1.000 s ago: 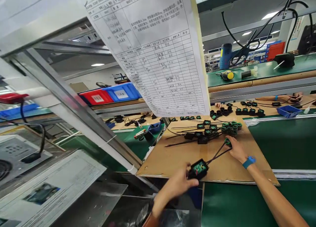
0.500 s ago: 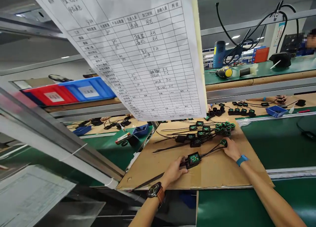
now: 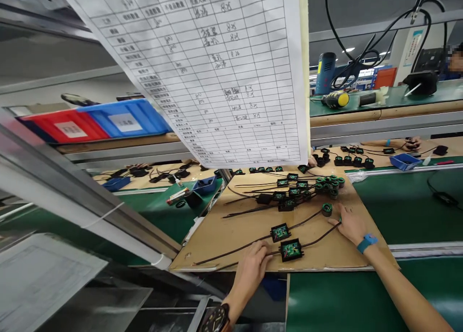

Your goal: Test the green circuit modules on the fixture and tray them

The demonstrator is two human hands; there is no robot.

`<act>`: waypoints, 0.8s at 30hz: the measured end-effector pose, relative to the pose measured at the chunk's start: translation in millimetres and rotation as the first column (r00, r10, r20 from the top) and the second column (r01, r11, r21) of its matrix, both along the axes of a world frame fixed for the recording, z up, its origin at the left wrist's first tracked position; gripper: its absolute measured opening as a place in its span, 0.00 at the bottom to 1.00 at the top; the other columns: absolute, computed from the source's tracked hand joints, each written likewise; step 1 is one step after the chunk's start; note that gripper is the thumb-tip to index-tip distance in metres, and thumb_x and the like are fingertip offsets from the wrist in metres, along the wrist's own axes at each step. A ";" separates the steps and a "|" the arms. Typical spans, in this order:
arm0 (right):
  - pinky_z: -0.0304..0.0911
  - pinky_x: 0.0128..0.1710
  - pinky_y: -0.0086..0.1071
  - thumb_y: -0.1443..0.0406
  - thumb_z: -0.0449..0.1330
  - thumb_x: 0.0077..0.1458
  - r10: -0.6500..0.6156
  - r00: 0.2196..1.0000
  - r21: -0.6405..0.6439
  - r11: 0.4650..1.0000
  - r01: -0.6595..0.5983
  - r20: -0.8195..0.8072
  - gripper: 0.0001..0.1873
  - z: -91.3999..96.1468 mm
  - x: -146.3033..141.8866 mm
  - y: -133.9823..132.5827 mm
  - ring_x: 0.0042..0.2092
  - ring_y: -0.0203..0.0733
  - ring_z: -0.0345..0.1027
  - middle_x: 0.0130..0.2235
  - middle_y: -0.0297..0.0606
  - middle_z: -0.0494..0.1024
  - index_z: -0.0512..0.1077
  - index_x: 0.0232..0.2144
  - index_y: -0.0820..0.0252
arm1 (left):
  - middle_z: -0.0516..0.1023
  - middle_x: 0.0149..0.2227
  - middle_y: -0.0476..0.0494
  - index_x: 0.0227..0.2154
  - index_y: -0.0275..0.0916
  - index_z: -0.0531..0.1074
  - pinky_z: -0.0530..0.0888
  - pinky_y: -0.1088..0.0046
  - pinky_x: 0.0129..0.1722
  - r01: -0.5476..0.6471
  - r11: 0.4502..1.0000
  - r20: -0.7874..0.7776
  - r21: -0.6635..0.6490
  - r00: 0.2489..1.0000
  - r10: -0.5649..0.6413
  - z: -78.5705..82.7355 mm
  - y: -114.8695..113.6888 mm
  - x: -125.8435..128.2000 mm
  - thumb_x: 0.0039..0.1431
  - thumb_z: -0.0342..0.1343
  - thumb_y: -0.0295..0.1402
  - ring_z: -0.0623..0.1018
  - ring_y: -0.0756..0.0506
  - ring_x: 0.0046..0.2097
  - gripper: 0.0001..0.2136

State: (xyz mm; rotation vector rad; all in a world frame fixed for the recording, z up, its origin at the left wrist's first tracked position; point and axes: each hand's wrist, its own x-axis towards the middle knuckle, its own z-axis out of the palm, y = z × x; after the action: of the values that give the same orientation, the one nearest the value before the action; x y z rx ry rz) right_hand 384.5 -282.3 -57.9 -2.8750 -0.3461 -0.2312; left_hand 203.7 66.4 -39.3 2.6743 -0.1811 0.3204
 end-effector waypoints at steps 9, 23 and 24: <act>0.61 0.31 0.35 0.49 0.57 0.63 0.099 0.994 -0.126 0.987 -0.103 -0.036 0.36 23.5 19.7 21.9 0.41 0.56 0.76 0.45 0.54 0.78 0.55 0.63 0.66 | 0.71 0.59 0.35 0.37 0.41 0.70 0.69 0.52 0.60 -0.212 0.974 0.010 0.075 0.977 0.211 -31.4 8.0 9.7 0.65 0.49 0.34 0.71 0.36 0.61 0.06; 0.67 0.40 0.41 0.51 0.49 0.68 -0.091 0.990 -0.145 0.984 0.105 0.104 0.25 5.6 40.9 66.1 0.51 0.60 0.70 0.46 0.56 0.78 0.67 0.54 0.65 | 0.77 0.44 0.37 0.38 0.36 0.73 0.69 0.57 0.52 -0.330 0.928 -0.015 0.173 0.941 0.338 -9.2 48.0 110.2 0.65 0.54 0.32 0.75 0.39 0.50 0.06; 0.67 0.39 0.41 0.51 0.49 0.68 -0.093 0.991 -0.136 0.985 0.106 0.101 0.25 6.6 46.2 70.9 0.50 0.59 0.71 0.46 0.55 0.78 0.67 0.53 0.65 | 0.77 0.45 0.39 0.39 0.36 0.74 0.69 0.55 0.54 -0.341 0.923 -0.003 0.180 0.938 0.347 -7.6 52.4 121.0 0.65 0.55 0.32 0.74 0.40 0.51 0.06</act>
State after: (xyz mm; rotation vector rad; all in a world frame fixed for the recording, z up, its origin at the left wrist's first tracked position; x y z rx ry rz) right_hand 430.7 -211.4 -51.3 -3.0318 -0.2447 -0.3764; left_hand 324.7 118.8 -46.9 2.8816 0.2902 0.3805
